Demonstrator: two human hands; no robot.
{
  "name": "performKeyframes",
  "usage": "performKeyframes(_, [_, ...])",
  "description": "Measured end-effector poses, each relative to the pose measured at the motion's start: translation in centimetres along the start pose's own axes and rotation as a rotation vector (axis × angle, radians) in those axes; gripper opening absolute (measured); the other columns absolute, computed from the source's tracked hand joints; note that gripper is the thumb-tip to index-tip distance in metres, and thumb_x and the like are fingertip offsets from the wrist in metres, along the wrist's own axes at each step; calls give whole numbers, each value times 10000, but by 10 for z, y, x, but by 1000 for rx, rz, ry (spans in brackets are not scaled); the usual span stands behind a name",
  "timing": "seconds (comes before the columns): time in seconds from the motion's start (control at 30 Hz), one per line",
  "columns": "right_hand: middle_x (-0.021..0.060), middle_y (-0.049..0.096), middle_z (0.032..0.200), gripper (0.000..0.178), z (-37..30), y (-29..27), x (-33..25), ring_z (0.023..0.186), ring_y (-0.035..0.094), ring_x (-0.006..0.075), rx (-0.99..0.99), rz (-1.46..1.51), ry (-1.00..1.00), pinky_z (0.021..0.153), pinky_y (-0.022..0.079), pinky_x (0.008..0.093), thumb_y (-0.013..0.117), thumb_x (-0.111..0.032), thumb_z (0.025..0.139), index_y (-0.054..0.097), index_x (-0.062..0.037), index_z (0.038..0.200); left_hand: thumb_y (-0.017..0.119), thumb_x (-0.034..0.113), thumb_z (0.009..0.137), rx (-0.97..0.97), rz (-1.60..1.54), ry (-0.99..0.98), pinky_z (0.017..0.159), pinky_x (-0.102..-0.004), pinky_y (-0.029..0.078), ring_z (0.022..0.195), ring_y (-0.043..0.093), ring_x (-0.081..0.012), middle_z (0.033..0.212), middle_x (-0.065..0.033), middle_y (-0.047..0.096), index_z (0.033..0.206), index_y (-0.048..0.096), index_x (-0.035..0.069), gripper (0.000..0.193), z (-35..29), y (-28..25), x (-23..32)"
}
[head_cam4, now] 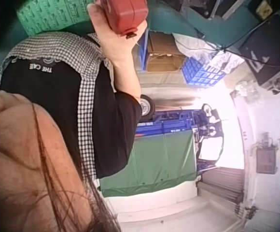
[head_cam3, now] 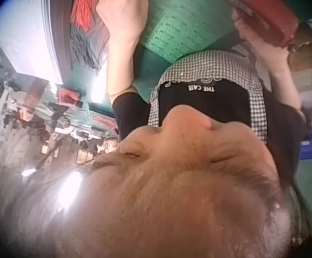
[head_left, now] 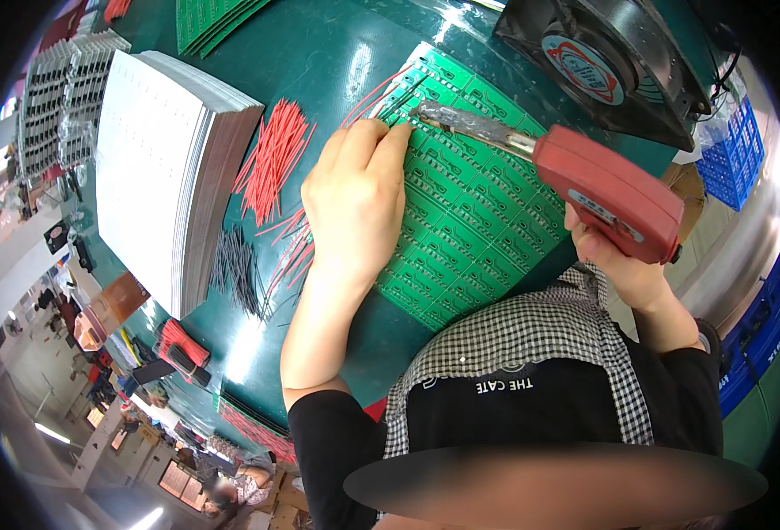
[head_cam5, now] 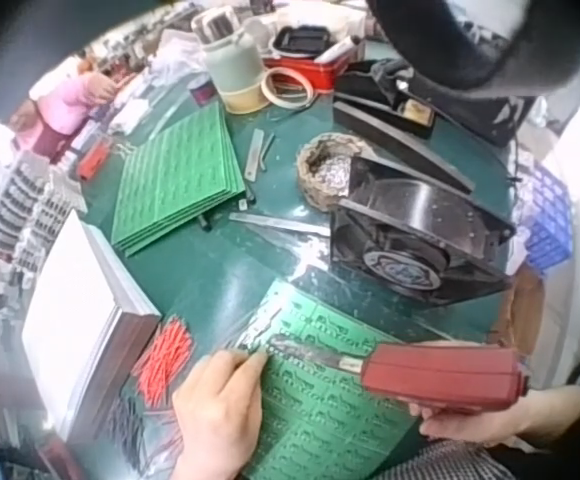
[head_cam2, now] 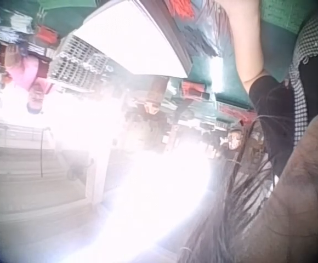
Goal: Soldering individual red and black wires onto specific connection points on a large array of circuit boards.
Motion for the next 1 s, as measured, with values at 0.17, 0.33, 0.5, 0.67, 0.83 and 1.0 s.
performKeyframes(0.17, [21, 571, 823, 309, -1, 0, 1, 752, 539, 98, 26, -68, 0, 667, 440, 239, 678, -17, 707, 571, -13, 996, 590, -4, 693, 3, 3, -2, 638, -309, 461, 714, 569, -229, 782, -76, 568, 855, 617, 28, 168, 0, 0, 0])
performKeyframes(0.33, [39, 585, 878, 388, 0, 0, -1, 792, 548, 110, 15, -112, 16, 699, 441, 245, 672, -23, 715, 540, -12, 1080, 591, -3, 695, 7, 9, 7, 634, -311, 459, 709, 568, -231, 776, -79, 568, 851, 616, 22, 160, -1, 1, 0])
performKeyframes(0.5, [78, 572, 1069, 490, 1, 1, 0, 940, 545, 138, -76, 38, -102, 778, 431, 246, 637, 7, 732, 459, -14, 1188, 568, 26, 667, 44, 9, 63, 576, -321, 451, 666, 528, -221, 767, -74, 522, 867, 605, 14, 204, -1, 3, -2])
performKeyframes(0.67, [73, 566, 1074, 474, -1, -2, -1, 816, 517, 95, -42, 125, -86, 713, 427, 224, 612, -11, 760, 446, -26, 1204, 570, 22, 663, 42, 11, 58, 575, -320, 452, 668, 528, -218, 760, -70, 522, 860, 606, 16, 200, -1, 3, -2])
performKeyframes(0.83, [61, 574, 1041, 438, 1, -2, -6, 703, 452, 59, -32, 38, -110, 639, 411, 211, 600, -50, 786, 454, -34, 1198, 588, 25, 654, 119, -40, 74, 570, -316, 454, 675, 533, -214, 758, -64, 524, 845, 609, 27, 192, 5, 4, -1])
performKeyframes(1.0, [52, 578, 1007, 406, 0, -4, -5, 756, 487, 71, 5, 17, -78, 654, 417, 210, 601, -47, 787, 473, -37, 1172, 595, 31, 660, 95, -37, 91, 561, -311, 455, 659, 532, -205, 739, -56, 525, 826, 611, 32, 166, 13, 7, 1])
Point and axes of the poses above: each hand's wrist, its own z-axis towards the middle knuckle, its own y-axis out of the palm, x = y × z, the point moved 3 cm from there along z, towards the middle knuckle
